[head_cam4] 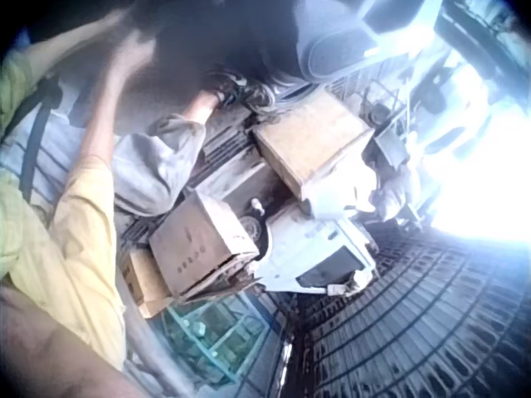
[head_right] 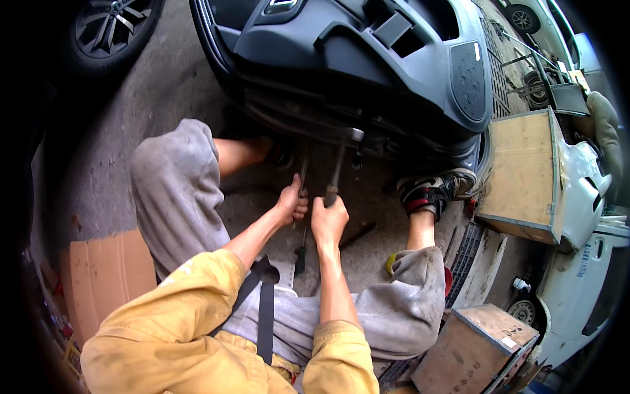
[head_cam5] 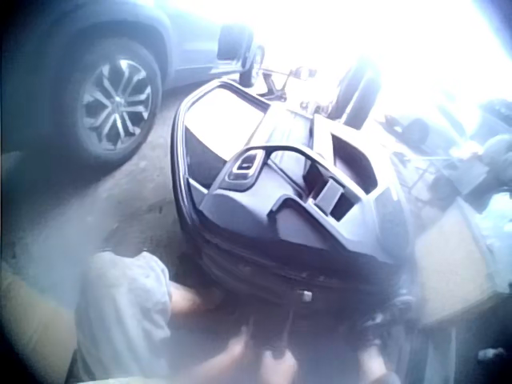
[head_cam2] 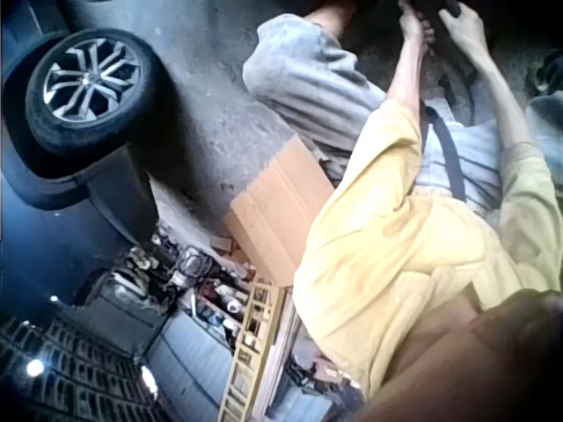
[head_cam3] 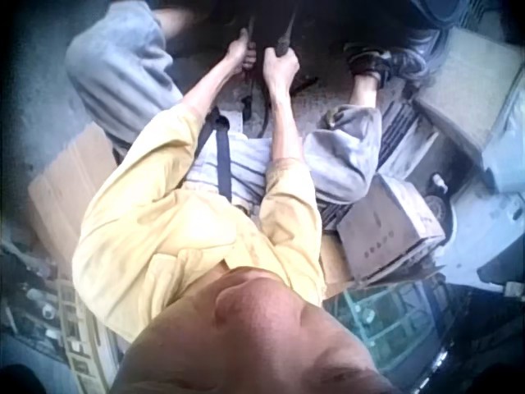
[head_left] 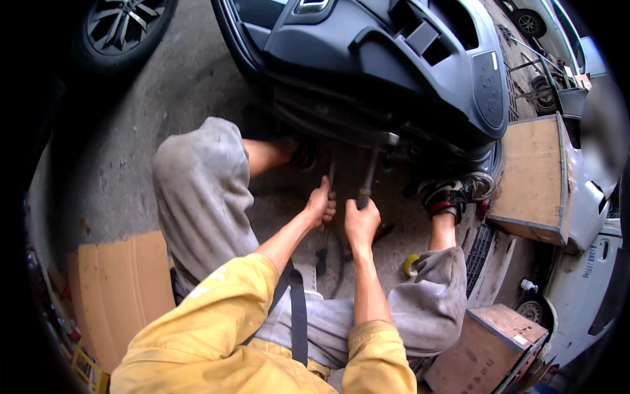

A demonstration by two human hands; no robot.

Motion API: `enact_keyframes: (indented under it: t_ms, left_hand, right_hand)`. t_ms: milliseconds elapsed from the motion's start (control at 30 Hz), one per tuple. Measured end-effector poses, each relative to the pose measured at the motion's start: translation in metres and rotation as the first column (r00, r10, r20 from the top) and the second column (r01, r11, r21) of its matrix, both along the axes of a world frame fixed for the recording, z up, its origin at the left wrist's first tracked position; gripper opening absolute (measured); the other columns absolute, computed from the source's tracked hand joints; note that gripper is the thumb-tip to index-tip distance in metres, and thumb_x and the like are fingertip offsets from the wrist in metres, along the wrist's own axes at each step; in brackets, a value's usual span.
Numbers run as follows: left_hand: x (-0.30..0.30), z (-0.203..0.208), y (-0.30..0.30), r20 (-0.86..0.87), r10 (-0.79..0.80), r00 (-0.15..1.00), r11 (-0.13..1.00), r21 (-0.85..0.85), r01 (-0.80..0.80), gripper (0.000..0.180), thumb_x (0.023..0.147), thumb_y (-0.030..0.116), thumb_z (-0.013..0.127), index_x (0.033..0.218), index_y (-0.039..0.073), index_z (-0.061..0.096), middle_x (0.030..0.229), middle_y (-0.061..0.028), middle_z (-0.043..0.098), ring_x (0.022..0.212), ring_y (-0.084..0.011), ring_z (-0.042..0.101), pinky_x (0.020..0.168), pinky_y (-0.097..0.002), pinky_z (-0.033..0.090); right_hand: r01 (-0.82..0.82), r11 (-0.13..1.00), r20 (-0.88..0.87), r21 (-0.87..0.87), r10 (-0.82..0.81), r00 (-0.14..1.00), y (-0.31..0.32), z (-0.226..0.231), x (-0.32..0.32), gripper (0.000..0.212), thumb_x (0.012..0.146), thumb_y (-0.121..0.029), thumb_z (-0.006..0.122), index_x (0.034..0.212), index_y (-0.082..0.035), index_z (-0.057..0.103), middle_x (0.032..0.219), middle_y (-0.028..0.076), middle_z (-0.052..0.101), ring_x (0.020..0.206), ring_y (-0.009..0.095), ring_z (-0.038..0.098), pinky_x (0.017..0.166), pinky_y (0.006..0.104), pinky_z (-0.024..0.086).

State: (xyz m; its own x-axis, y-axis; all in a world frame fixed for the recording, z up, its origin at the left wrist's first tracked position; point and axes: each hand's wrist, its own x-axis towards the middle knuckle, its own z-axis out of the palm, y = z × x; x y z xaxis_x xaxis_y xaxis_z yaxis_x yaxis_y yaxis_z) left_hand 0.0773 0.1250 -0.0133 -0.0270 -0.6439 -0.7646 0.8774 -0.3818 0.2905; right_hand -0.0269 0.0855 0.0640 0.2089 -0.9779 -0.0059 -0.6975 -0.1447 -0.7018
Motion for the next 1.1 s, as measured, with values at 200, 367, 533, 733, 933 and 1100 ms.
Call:
enact_keyframes:
  t_ms: [200,367,533,733,933,1100]
  left_hand:
    - [-0.001,-0.002,0.006,-0.021,-0.007,1.000,1.000,0.002,0.007,0.062,0.092,0.079,0.032,0.075,0.019,0.036,0.054,0.0080,0.019,0.041,-0.0069,0.016,0.039,-0.0237,0.013]
    - [-0.007,0.001,0.000,-0.032,-0.017,0.999,1.000,-0.007,0.017,0.061,0.093,0.077,0.032,0.076,0.019,0.036,0.053,0.0077,0.021,0.040,-0.0070,0.016,0.039,-0.0239,0.013]
    - [-0.030,0.010,-0.021,-0.046,-0.109,0.993,0.994,-0.033,0.108,0.063,0.093,0.078,0.031,0.075,0.018,0.037,0.053,0.0075,0.024,0.039,-0.0069,0.017,0.039,-0.0245,0.014]
    - [-0.046,0.007,-0.040,-0.156,-0.110,0.982,0.994,-0.039,0.105,0.062,0.091,0.079,0.033,0.079,0.018,0.037,0.054,0.0077,0.022,0.041,-0.0066,0.017,0.040,-0.0237,0.014]
    - [-0.048,-0.006,-0.040,-0.247,-0.061,0.967,0.995,-0.095,0.038,0.060,0.094,0.076,0.032,0.080,0.018,0.037,0.055,0.0076,0.021,0.041,-0.0062,0.017,0.040,-0.0234,0.013]
    - [-0.043,-0.012,-0.021,-0.269,-0.017,0.963,0.986,-0.164,-0.028,0.056,0.098,0.069,0.033,0.080,0.016,0.040,0.055,0.0070,0.024,0.042,-0.0058,0.019,0.039,-0.0217,0.015]
  right_hand:
    - [0.116,0.952,0.407,0.282,-0.228,0.885,0.026,0.053,-0.013,0.021,0.091,-0.013,0.065,0.077,-0.002,0.055,0.052,-0.001,0.050,0.041,0.008,0.048,0.038,0.0273,0.038]
    - [0.102,0.949,0.434,0.297,-0.230,0.871,0.038,0.058,-0.028,0.023,0.094,-0.012,0.065,0.078,-0.005,0.051,0.055,0.000,0.050,0.039,0.008,0.046,0.036,0.0255,0.036]
    - [0.225,0.935,0.449,0.275,-0.332,0.829,0.040,0.050,-0.046,0.021,0.095,-0.013,0.066,0.082,-0.005,0.050,0.057,0.001,0.050,0.040,0.009,0.047,0.036,0.0251,0.037]
    - [0.271,0.924,0.515,0.270,-0.376,0.770,0.019,0.072,-0.052,0.020,0.095,-0.015,0.065,0.083,-0.003,0.054,0.054,0.001,0.051,0.039,0.008,0.048,0.035,0.0253,0.037]
    - [0.310,0.947,0.703,-0.086,-0.163,0.693,-0.025,0.142,-0.037,0.020,0.096,-0.014,0.063,0.092,0.000,0.049,0.056,0.005,0.050,0.040,0.011,0.046,0.038,0.0250,0.039]
    - [0.251,0.938,0.823,-0.241,0.060,0.565,-0.006,0.149,-0.015,0.021,0.095,-0.016,0.062,0.087,0.000,0.050,0.056,0.006,0.052,0.043,0.015,0.051,0.041,0.0280,0.045]
